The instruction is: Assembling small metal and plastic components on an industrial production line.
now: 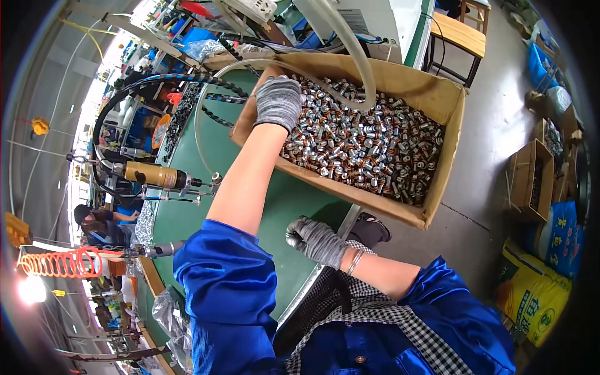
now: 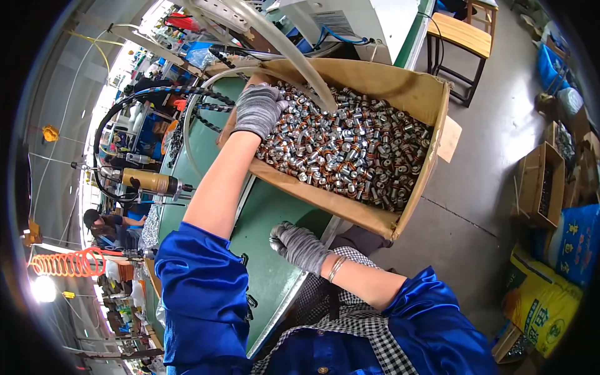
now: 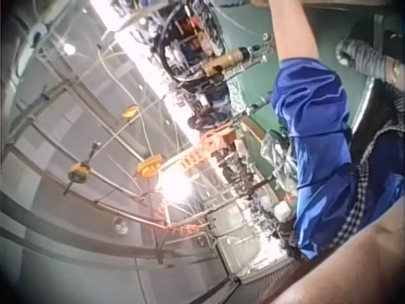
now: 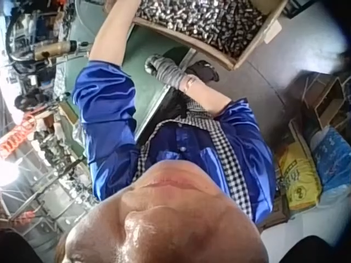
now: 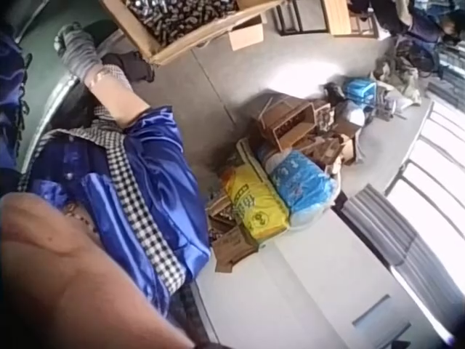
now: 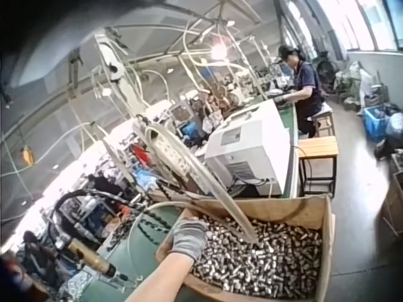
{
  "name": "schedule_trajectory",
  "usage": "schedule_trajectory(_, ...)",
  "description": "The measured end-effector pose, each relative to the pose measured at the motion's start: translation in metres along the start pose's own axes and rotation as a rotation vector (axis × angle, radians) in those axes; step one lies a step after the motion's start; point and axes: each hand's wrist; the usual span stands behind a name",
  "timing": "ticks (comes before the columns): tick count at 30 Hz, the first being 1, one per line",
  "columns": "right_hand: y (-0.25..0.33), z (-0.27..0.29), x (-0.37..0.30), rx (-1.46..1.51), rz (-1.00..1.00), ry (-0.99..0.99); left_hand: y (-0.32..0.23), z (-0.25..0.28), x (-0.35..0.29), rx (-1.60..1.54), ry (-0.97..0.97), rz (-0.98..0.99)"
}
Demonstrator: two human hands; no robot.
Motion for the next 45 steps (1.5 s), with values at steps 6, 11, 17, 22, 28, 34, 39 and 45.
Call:
schedule_trajectory(6,-0.001,0.0,0.0,-0.014,0.013,0.007,-0.003,0.0,0.01,0.048,0.045,0.024)
schedule_trajectory(11,0.0,-0.001,0.0,-0.019,0.029,-0.011,-0.004,0.001,0.017,0.014,0.107,0.069)
schedule_trajectory(17,0.001,0.001,0.001,-0.022,0.015,0.019,0.0,0.003,0.021,-0.073,0.131,0.084)
schedule_trajectory(22,0.0,0.002,-0.001,-0.031,-0.004,0.023,0.003,0.005,0.023,-0.103,0.185,-0.007)
schedule_trajectory(28,0.002,0.0,0.0,-0.049,0.003,0.035,0.011,-0.013,0.039,-0.124,0.121,0.048)
schedule_trajectory(34,0.0,0.0,0.001,-0.029,0.01,0.018,0.007,-0.01,0.031,-0.194,0.109,0.028)
schedule_trajectory(39,0.0,-0.001,0.0,-0.029,0.009,0.023,-0.006,-0.006,0.018,-0.144,0.037,0.062)
schedule_trajectory(45,0.0,-0.002,0.0,-0.06,-0.003,0.022,-0.008,0.001,0.018,-0.137,0.095,0.075)
Point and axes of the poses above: each hand's wrist, its own x-axis towards the middle knuckle, its own z-axis out of the back of the hand, y = z × x, and after that the axes turned 14 degrees about y, right-handed
